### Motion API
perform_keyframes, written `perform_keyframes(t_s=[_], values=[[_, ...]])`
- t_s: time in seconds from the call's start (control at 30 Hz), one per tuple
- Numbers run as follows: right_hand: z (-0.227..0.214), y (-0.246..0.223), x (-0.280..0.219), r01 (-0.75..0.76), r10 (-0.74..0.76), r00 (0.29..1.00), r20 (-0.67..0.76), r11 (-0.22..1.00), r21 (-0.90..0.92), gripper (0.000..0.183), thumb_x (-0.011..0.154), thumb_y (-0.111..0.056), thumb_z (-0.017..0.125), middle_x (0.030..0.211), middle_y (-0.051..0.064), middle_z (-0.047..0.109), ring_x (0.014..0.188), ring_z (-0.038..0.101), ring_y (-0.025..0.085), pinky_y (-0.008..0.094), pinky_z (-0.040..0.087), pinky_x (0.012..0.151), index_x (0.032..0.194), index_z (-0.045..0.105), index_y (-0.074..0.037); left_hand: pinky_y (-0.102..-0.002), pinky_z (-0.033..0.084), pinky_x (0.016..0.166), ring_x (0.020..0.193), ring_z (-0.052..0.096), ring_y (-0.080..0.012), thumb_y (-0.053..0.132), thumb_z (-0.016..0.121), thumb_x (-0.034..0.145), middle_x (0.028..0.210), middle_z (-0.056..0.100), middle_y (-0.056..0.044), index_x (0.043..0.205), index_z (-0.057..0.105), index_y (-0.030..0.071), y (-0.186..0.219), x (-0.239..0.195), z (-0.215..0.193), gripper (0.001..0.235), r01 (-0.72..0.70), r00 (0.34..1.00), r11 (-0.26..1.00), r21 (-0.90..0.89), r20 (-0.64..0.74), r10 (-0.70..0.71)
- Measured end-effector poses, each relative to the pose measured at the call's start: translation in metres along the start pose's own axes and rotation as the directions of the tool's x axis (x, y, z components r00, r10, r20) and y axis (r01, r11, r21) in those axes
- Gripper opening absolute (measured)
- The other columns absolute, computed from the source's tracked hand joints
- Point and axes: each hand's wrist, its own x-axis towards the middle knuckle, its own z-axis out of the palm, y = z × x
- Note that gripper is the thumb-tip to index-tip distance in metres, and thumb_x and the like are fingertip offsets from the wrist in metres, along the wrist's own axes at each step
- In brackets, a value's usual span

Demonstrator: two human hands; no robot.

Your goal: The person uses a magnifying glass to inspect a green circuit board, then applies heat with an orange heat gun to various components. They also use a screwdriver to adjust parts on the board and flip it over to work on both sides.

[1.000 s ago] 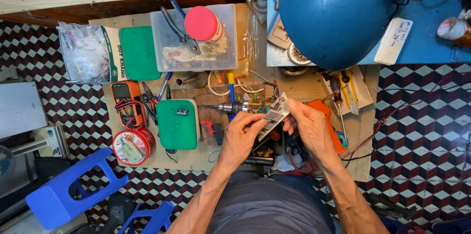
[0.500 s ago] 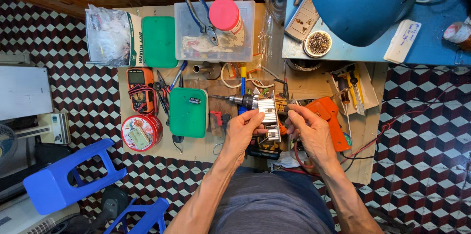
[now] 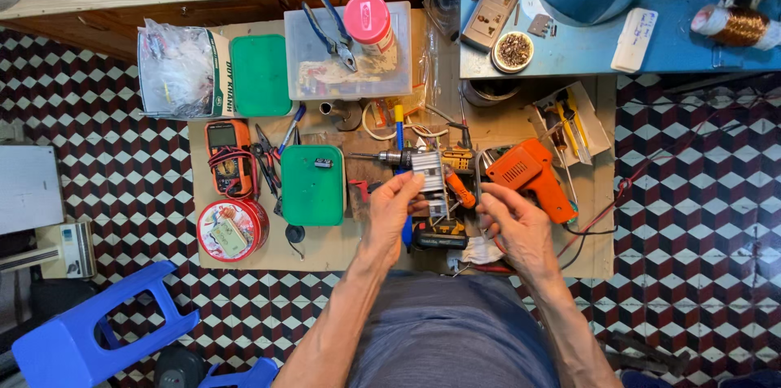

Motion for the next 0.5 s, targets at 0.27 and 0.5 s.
perform_keyframes(t_s=[0.27, 0.5], values=[[-0.033, 0.033, -0.019, 0.036, -0.084, 0.939, -0.333, 0.989, -0.147, 0.032, 0.103, -0.028, 0.066, 0.068, 0.007, 0.062, 0.054, 0.052, 0.01, 0.023, 0.04, 0.05, 0.108, 0.076, 0.001, -0.027, 0.053, 0.08, 0.092, 0.064, -0.0104, 0.02, 0.072, 0.095, 0.101, 0.07, -0.002, 0.111, 0.068, 0.005, 0.035, -0.007, -0.088, 0.023, -0.152, 0.975, 0.969, -0.193, -0.189, 0.116], [0.039, 0.084, 0.011, 0.166, -0.145, 0.986, 0.082, 0.799, -0.578, 0.035, 0.097, -0.036, 0.059, 0.083, 0.009, 0.077, 0.07, 0.072, 0.02, 0.035, 0.057, 0.064, 0.109, 0.076, -0.008, -0.029, 0.052, 0.084, 0.092, 0.063, -0.0117, 0.02, 0.075, 0.091, 0.101, 0.069, -0.001, 0.115, 0.068, 0.006, 0.031, -0.02, -0.132, 0.028, -0.157, 0.937, 0.954, -0.257, -0.345, 0.061]])
